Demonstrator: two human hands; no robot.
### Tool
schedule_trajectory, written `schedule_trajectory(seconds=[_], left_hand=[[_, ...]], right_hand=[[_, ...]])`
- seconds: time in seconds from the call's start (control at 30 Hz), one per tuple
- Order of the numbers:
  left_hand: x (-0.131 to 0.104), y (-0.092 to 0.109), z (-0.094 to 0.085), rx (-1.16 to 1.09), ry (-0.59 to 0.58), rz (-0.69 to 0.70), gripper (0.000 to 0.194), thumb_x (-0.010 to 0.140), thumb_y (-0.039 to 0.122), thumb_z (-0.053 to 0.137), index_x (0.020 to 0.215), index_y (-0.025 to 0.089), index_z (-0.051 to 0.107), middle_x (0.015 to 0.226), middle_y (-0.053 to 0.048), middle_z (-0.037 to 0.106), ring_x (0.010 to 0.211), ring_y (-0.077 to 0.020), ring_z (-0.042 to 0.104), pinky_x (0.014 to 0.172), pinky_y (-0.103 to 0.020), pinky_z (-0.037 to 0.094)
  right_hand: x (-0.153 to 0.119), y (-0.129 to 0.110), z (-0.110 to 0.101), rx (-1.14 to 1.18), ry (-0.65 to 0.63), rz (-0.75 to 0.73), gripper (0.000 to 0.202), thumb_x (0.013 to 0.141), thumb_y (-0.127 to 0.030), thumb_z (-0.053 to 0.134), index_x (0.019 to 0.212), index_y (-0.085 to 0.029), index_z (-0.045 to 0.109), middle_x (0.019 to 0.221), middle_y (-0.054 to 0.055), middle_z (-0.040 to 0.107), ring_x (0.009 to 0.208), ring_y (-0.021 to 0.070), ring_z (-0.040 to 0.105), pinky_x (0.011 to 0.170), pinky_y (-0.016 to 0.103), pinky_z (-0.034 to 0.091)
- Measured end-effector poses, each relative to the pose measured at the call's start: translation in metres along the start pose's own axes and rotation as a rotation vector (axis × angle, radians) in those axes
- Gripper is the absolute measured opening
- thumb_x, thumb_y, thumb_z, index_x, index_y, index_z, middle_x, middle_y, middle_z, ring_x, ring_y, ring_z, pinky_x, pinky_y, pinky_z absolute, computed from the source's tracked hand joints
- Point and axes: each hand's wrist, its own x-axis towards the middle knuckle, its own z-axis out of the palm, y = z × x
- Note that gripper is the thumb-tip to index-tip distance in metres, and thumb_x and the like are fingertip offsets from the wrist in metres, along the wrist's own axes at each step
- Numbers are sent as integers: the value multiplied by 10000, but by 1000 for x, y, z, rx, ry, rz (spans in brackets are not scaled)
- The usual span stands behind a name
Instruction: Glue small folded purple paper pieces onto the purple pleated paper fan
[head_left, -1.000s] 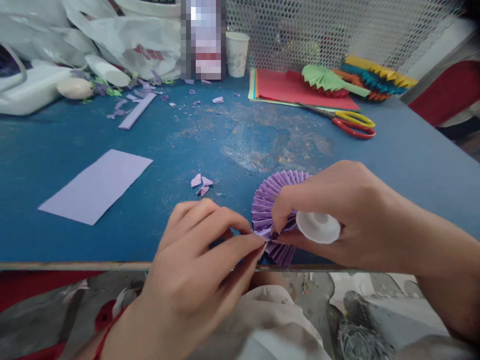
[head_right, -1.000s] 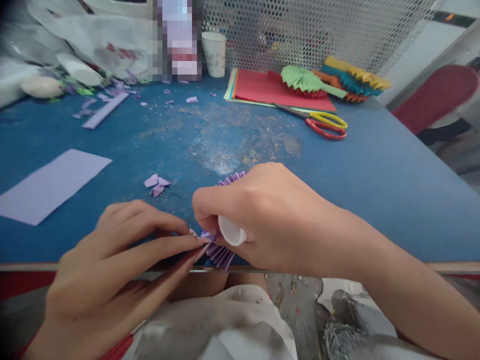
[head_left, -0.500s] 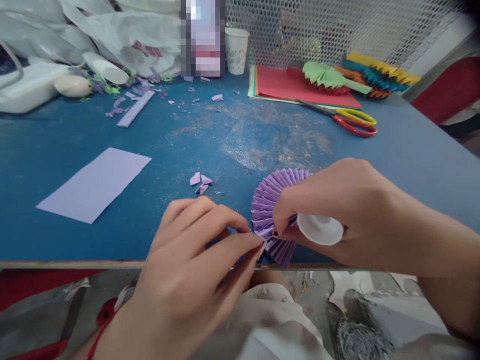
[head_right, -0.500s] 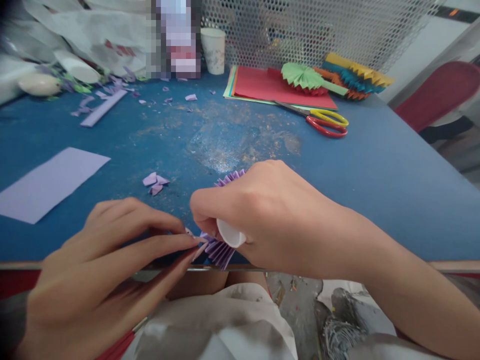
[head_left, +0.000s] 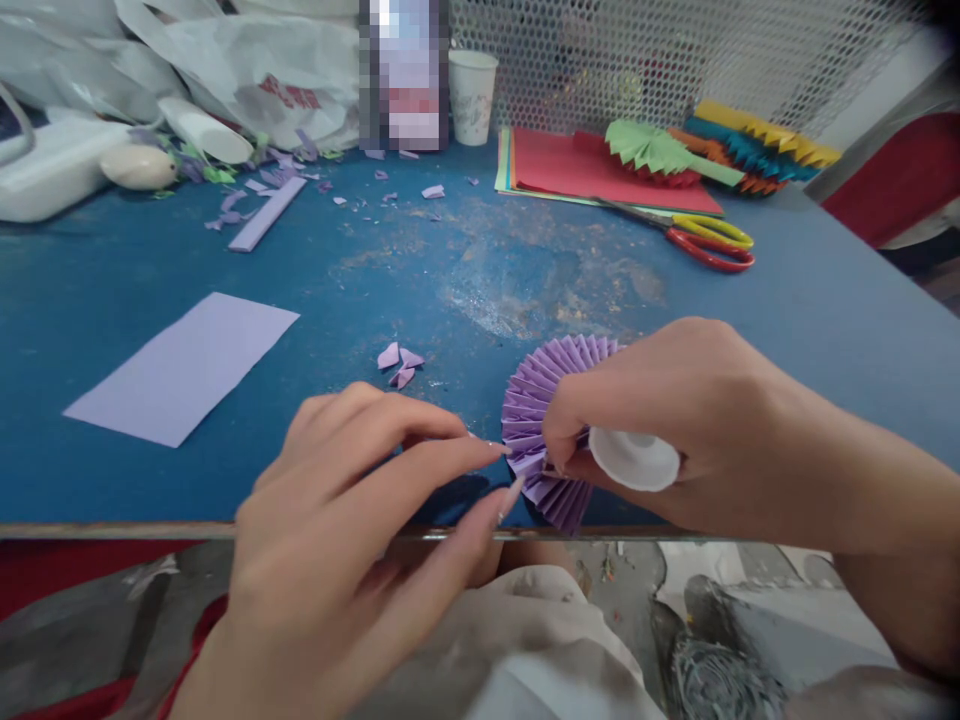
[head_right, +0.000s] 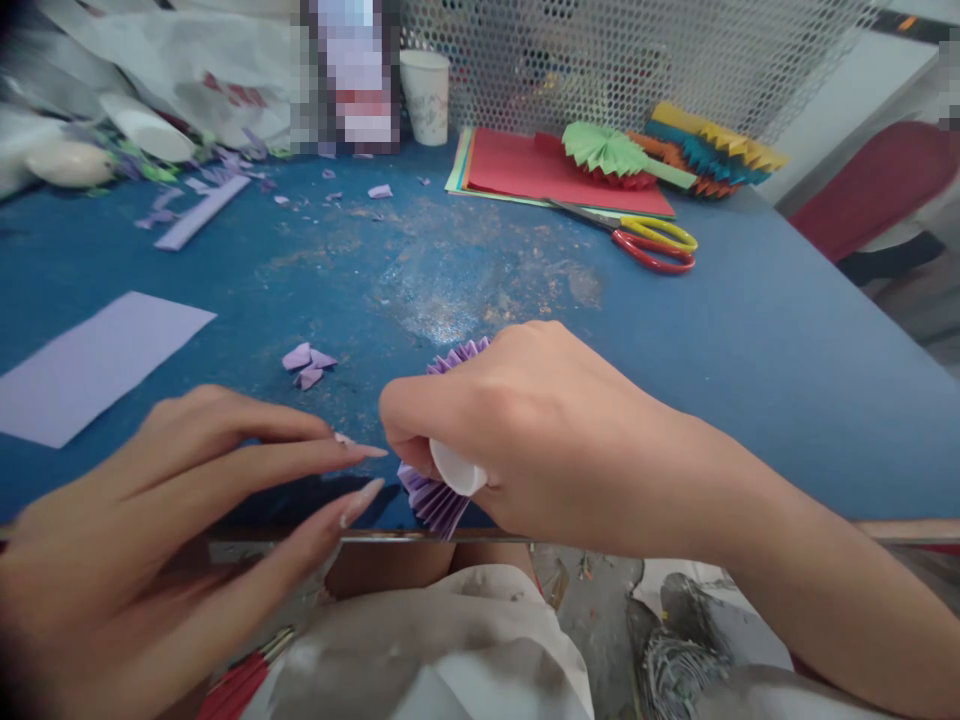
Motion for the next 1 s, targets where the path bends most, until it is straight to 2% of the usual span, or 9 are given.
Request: schedule_trajectory(seconds=[0.13, 0.23, 0.57, 0.73, 1.0], left_hand=[[-2, 1, 8, -6, -49, 28, 176, 900, 346, 714, 1055, 262, 704, 1005, -14, 716, 893, -204, 650, 762, -386, 494], [-3, 2, 12, -24, -50, 38, 173, 881, 320, 733, 1032, 250, 684, 999, -5, 715, 871, -194, 648, 765, -384, 483], [-3, 3, 15, -35, -23, 33, 136, 911, 277, 691, 1047, 283, 686, 974, 16, 722, 865, -183, 648, 772, -413, 493], [0, 6, 16, -70, 4, -47, 92, 925, 305, 649, 991, 288, 711, 940, 24, 725, 854, -175, 659, 772, -431, 511], [0, 11, 19, -99, 33, -85, 93, 933, 335, 634, 936, 292, 717, 903, 38, 729, 826, -165, 652, 762, -439, 503]], right_hand=[[1, 0, 1, 30, 25, 63, 214, 802, -35, 582, 846, -242, 608, 641, -110, 629, 531, 60, 524, 539, 258, 293], [1, -1, 1, 26, 23, 76, 224, 791, -28, 577, 842, -245, 606, 624, -114, 618, 517, 59, 510, 524, 259, 283], [1, -2, 2, 17, 48, 78, 244, 770, -23, 571, 859, -249, 598, 583, -114, 555, 481, 65, 443, 504, 246, 237], [4, -4, 0, 29, 76, 77, 309, 712, 29, 575, 874, -235, 586, 601, -122, 556, 493, 54, 424, 521, 242, 230], [5, -5, -2, 50, 66, 86, 240, 778, -4, 605, 856, -225, 556, 600, -108, 537, 489, 60, 378, 514, 241, 214]])
